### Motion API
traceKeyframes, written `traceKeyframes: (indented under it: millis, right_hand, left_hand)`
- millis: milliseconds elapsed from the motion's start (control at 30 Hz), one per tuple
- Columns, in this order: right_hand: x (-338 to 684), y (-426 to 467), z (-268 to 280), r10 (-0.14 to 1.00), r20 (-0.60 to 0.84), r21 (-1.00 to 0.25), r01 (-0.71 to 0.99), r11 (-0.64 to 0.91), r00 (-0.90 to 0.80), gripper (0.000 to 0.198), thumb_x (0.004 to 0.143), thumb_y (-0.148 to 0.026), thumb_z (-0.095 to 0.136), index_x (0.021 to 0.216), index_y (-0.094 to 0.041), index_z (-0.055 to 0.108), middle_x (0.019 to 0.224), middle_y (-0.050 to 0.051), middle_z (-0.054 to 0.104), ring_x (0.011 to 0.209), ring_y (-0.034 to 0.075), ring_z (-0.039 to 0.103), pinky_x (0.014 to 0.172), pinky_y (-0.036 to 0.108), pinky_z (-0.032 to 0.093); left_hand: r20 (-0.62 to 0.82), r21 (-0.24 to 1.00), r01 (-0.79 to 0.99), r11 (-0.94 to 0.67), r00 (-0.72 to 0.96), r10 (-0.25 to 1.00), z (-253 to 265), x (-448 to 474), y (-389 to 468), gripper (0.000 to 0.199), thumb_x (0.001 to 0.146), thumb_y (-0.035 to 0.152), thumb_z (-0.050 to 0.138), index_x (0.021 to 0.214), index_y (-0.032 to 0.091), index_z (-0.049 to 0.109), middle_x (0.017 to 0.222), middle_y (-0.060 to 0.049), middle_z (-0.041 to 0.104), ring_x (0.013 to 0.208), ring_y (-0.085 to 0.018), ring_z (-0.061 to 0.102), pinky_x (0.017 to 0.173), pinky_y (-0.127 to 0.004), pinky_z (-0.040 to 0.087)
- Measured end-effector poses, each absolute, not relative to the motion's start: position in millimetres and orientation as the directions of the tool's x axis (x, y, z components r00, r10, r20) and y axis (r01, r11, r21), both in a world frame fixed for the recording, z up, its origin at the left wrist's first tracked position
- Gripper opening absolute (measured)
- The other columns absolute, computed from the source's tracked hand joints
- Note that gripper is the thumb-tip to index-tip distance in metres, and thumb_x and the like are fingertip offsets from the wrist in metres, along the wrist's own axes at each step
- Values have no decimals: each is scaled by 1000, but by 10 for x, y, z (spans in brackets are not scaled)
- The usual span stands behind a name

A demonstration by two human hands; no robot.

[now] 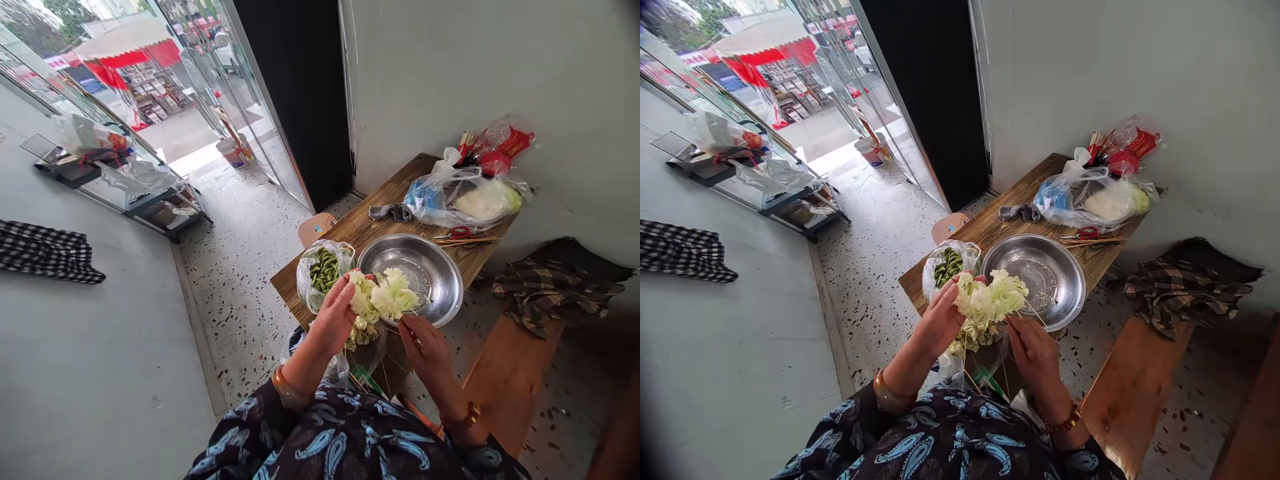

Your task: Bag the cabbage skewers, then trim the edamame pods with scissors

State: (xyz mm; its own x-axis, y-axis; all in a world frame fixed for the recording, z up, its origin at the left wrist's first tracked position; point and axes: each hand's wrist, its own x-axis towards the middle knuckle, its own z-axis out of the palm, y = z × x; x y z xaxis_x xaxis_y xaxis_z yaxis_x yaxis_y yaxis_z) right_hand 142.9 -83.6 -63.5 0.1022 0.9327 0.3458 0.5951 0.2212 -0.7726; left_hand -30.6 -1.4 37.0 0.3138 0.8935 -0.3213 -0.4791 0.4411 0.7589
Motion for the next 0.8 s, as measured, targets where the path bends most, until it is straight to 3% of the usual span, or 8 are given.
traceKeyframes:
  millis: [300,533,667,800]
  right_hand:
    - [1404,-876,-567,934,355,-747,617,250,51,29,93,-25,51,118,-26,66,105,7,73,97,22,68,89,41,55]
    - [1319,-880,-561,962,264,-864,461,204,69,28,93,-26,51,116,-25,67,107,8,71,98,21,66,85,38,55]
    - [1245,-874,-540,982,125,-955,286,80,143,27,93,-34,51,111,-24,69,97,8,69,84,20,64,70,34,54]
    - [1225,-855,-503,970,-167,-986,-33,-164,178,32,91,-45,52,106,-21,67,72,3,62,58,13,52,49,25,41]
  left_hand:
    - [-343,748,-500,437,272,899,347,-357,-31,42,85,37,61,121,18,54,120,-12,65,109,-24,62,88,-34,52]
    - [-360,742,-507,438,250,899,259,-347,-51,38,85,36,62,120,20,56,116,-9,67,107,-22,62,85,-30,52]
    - [-387,720,-515,466,260,885,243,-368,-52,39,86,38,61,121,20,57,121,-9,64,106,-21,62,84,-28,52]
    - [-387,696,-474,540,385,838,282,-460,-3,49,87,47,57,127,18,55,118,-11,64,103,-21,63,87,-33,51]
